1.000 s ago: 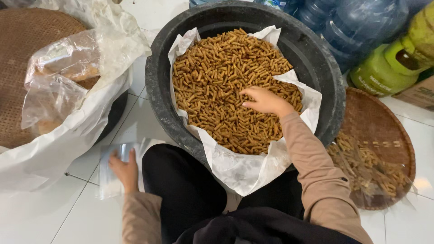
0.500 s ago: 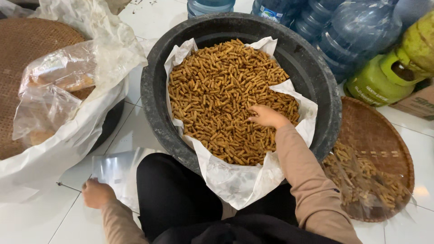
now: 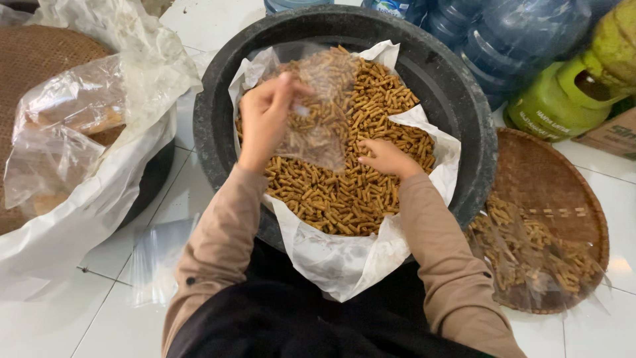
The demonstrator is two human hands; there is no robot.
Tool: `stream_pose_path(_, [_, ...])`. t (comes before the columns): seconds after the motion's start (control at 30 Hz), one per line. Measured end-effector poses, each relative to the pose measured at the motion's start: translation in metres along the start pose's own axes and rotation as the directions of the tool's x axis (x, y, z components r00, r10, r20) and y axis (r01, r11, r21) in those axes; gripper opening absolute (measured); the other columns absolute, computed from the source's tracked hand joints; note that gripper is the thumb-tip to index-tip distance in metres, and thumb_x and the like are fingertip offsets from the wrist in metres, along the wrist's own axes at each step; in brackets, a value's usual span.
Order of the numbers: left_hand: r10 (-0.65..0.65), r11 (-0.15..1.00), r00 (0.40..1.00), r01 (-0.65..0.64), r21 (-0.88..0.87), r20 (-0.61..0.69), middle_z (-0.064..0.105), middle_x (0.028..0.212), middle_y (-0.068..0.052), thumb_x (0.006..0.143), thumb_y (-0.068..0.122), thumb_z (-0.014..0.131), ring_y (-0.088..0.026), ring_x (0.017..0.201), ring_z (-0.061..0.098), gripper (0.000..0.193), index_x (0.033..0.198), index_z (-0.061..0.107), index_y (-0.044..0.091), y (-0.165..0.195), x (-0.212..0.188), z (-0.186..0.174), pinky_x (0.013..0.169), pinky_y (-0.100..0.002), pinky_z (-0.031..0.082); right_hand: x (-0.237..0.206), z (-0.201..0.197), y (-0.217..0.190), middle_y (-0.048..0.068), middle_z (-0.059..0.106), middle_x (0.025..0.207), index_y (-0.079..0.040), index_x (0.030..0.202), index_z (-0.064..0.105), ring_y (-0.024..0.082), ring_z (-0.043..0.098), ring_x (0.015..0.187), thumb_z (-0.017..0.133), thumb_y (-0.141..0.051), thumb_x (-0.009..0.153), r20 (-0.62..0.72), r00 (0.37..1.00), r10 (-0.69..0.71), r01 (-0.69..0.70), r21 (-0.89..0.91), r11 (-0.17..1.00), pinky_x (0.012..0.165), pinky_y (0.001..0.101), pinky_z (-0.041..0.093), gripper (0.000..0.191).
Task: The person sits on the floor beside a large basin filled with brown stick-shaped snack pellets. They open small clear plastic bags one at a time, fill each bag by hand from the basin, and place the filled bags on a woven tray beside them.
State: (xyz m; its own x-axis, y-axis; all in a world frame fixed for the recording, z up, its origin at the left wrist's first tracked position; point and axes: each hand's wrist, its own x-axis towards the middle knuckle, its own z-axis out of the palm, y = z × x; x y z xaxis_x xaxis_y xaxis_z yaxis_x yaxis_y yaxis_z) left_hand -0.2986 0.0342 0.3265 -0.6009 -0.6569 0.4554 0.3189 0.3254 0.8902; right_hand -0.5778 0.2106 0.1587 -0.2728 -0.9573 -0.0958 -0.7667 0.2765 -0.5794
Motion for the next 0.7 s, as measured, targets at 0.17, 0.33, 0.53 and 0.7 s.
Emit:
stream_pose_path(0.17, [0.065, 0.977, 0.994, -0.046, -0.210, 0.087, 0.077, 0.103, -0.004, 0.102, 0.009, 0.056, -0.012, 0.096, 0.074, 0.024, 0.121, 0.068, 0.002, -0.070, 0.060, 0.071, 0.086, -0.025, 0.060, 0.002, -0.007, 0.014, 0.020, 0.072, 0.117, -0.001, 0.131, 0.063, 0.033, 0.071, 0.106, 0.072, -0.024, 0.092, -0.106, 0.991, 0.076, -0.069, 0.071, 0.995, 0.089, 0.0426, 0.055, 0.046])
stream_pose_path(0.33, [-0.159, 0.978, 0.986, 0.163, -0.133, 0.038, 0.079, 0.094, -0.005, 0.105, 0.012, 0.062, -0.012, 0.083, 0.071, 0.019, 0.112, 0.074, -0.001, -0.141, 0.053, 0.090, 0.076, -0.025, 0.058, -0.006, -0.019, 0.014, 0.020, 0.074, 0.112, 0.000, 0.128, 0.064, 0.032, 0.073, 0.101, 0.074, -0.024, 0.091, -0.222, 0.969, 0.111, -0.086, 0.120, 0.989, 0.087, 0.0411, 0.057, 0.045])
stream_pose_path(0.53, [-0.225, 0.974, 0.971, 0.226, 0.012, -0.084, 0.074, 0.082, -0.005, 0.096, 0.009, 0.073, -0.009, 0.070, 0.065, 0.012, 0.103, 0.078, 0.001, -0.167, 0.032, 0.079, 0.062, -0.026, 0.052, -0.020, -0.037, -0.041, 0.020, 0.066, 0.120, -0.002, 0.127, 0.066, 0.036, 0.067, 0.102, 0.069, -0.015, 0.098, -0.641, 0.766, -0.052, 0.015, -0.063, 0.998, 0.087, 0.0439, 0.054, 0.032])
stream_pose_path(0.7, [0.021, 0.985, 0.999, -0.016, 0.172, -0.028, 0.078, 0.082, -0.005, 0.091, 0.011, 0.078, -0.009, 0.071, 0.071, 0.013, 0.092, 0.072, -0.001, -0.142, 0.020, 0.087, 0.065, -0.026, 0.056, -0.030, -0.039, -0.093, 0.017, 0.061, 0.125, -0.002, 0.127, 0.066, 0.035, 0.063, 0.114, 0.067, -0.006, 0.101, -0.756, 0.586, -0.293, 0.229, -0.192, 0.954, 0.092, 0.0416, 0.055, 0.026])
